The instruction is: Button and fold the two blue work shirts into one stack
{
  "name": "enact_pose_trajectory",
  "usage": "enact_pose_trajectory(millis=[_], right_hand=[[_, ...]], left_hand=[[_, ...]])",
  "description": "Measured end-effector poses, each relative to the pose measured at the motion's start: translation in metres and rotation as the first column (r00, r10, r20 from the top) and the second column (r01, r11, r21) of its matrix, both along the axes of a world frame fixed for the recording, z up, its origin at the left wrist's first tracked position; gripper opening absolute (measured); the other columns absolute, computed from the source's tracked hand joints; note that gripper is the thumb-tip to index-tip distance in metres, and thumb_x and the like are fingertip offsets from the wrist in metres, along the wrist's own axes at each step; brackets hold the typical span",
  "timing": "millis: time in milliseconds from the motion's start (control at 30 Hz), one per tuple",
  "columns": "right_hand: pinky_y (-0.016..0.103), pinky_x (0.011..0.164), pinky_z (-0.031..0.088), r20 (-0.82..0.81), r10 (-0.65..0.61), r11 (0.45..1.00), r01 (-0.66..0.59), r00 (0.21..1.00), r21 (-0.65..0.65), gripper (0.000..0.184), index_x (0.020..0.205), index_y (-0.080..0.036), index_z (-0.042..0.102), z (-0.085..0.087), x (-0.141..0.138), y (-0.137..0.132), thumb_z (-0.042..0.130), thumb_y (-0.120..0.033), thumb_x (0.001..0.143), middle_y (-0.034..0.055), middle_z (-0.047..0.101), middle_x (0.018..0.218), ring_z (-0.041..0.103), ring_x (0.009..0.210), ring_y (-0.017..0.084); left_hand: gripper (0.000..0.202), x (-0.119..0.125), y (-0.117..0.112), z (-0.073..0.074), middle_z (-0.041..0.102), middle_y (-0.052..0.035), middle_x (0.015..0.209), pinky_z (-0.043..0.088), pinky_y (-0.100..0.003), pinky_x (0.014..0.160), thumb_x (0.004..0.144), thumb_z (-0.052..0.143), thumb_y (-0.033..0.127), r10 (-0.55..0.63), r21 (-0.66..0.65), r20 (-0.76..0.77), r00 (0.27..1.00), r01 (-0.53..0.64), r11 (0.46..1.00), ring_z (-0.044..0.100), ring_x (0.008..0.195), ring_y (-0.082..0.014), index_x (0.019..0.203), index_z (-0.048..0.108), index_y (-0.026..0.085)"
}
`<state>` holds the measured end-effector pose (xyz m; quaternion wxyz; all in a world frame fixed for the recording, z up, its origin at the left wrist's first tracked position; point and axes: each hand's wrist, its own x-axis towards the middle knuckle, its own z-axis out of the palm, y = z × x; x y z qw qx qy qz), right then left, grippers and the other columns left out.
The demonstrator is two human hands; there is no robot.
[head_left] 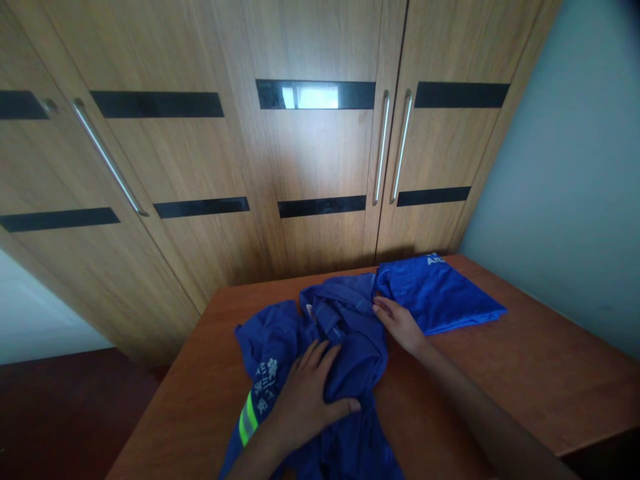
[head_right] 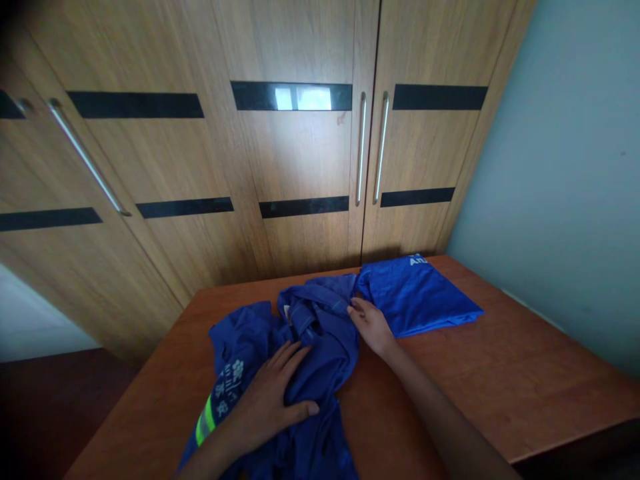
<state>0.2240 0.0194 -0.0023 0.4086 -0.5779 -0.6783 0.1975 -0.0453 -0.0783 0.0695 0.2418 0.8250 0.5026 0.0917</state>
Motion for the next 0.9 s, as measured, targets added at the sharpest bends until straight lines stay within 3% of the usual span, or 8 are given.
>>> enact_pose_trajectory(millis=[167, 267, 367, 500, 633, 733, 833, 900], right_hand=[[0.029, 0.067, 0.052, 0.008, -0.023, 0.993, 0.024, 1.000, -0.115, 0.041, 0.115, -0.016, 0.064, 0.011, -0.016, 0.012, 0.053, -0.042, 0.085, 0.0037, 0.070, 0.077, 0.066, 0.073, 0.020], [0.028, 0.061, 0.047, 0.058, 0.003, 0.995, 0.003, 0.998, -0.099, 0.029, 0.097, -0.016, 0.072, 0.019, -0.022, 0.016, 0.061, -0.033, 0.077, 0.0019, 0.066, 0.065, 0.063, 0.063, 0.019], [0.027, 0.060, 0.045, 0.082, 0.020, 0.998, -0.016, 0.996, -0.053, 0.024, 0.090, -0.018, 0.074, 0.034, -0.024, 0.015, 0.057, -0.028, 0.076, 0.0011, 0.066, 0.065, 0.061, 0.062, 0.018], [0.026, 0.060, 0.044, 0.090, -0.038, 0.993, 0.028, 0.995, 0.114, 0.027, 0.092, -0.019, 0.074, 0.066, -0.016, 0.007, 0.051, -0.028, 0.080, 0.0003, 0.065, 0.066, 0.058, 0.060, 0.017], [0.028, 0.064, 0.047, 0.073, -0.171, 0.909, 0.129, 0.983, 0.397, 0.027, 0.094, -0.019, 0.073, 0.110, 0.006, -0.012, 0.051, -0.029, 0.081, 0.0030, 0.070, 0.078, 0.060, 0.063, 0.017], [0.028, 0.063, 0.049, 0.076, -0.292, 0.825, 0.211, 0.954, 0.525, 0.029, 0.101, -0.019, 0.072, 0.137, 0.028, -0.031, 0.053, -0.029, 0.081, 0.0032, 0.070, 0.078, 0.060, 0.062, 0.016], [0.029, 0.064, 0.049, 0.114, -0.432, 0.747, 0.284, 0.895, 0.602, 0.032, 0.109, -0.020, 0.070, 0.148, 0.046, -0.049, 0.054, -0.030, 0.082, 0.0029, 0.069, 0.076, 0.059, 0.059, 0.016], [0.030, 0.067, 0.050, 0.242, -0.468, 0.767, 0.255, 0.850, 0.589, 0.036, 0.116, -0.020, 0.066, 0.144, 0.051, -0.057, 0.052, -0.029, 0.084, 0.0044, 0.071, 0.081, 0.063, 0.064, 0.018]], left_hand=[[0.056, -0.010, 0.012, 0.007, 0.038, -0.0086, 0.150, 0.029, -0.044, 0.114, 0.090, 0.045, 0.051, 0.087, 0.102, 0.093, 0.992, -0.097, 0.990, 0.037, 0.137, -0.0260, 0.140, 0.043, 0.024], [0.057, -0.018, 0.025, 0.004, 0.041, -0.0116, 0.146, 0.035, -0.042, 0.109, 0.085, 0.054, 0.037, 0.216, 0.245, -0.065, 0.974, -0.194, 0.950, 0.045, 0.130, -0.0277, 0.138, 0.044, 0.020], [0.060, -0.025, 0.035, 0.001, 0.050, -0.0150, 0.136, 0.047, -0.039, 0.094, 0.081, 0.054, 0.024, 0.287, 0.269, -0.248, 0.925, -0.219, 0.938, 0.061, 0.110, -0.0279, 0.139, 0.041, 0.017], [0.055, -0.038, 0.047, 0.007, 0.065, -0.0145, 0.116, 0.050, -0.036, 0.086, 0.081, 0.044, 0.008, 0.279, 0.245, -0.320, 0.906, -0.205, 0.947, 0.067, 0.099, -0.0253, 0.135, 0.046, 0.018], [0.044, -0.064, 0.055, 0.024, 0.068, -0.0126, 0.113, 0.047, -0.031, 0.090, 0.082, 0.041, 0.007, 0.318, 0.332, -0.242, 0.917, -0.229, 0.915, 0.065, 0.105, -0.0220, 0.122, 0.059, 0.016], [0.036, -0.088, 0.053, 0.046, 0.068, -0.0110, 0.112, 0.049, -0.031, 0.087, 0.085, 0.043, 0.016, 0.421, 0.479, -0.143, 0.895, -0.310, 0.821, 0.065, 0.101, -0.0233, 0.114, 0.064, 0.015], [0.029, -0.106, 0.044, 0.069, 0.069, -0.0071, 0.104, 0.050, -0.031, 0.079, 0.087, 0.045, 0.025, 0.569, 0.624, 0.018, 0.822, -0.454, 0.636, 0.067, 0.091, -0.0225, 0.105, 0.066, 0.017], [0.028, -0.110, 0.039, 0.077, 0.068, -0.0057, 0.103, 0.050, -0.030, 0.076, 0.089, 0.045, 0.030, 0.616, 0.686, 0.103, 0.781, -0.505, 0.524, 0.066, 0.089, -0.0215, 0.103, 0.066, 0.018]])
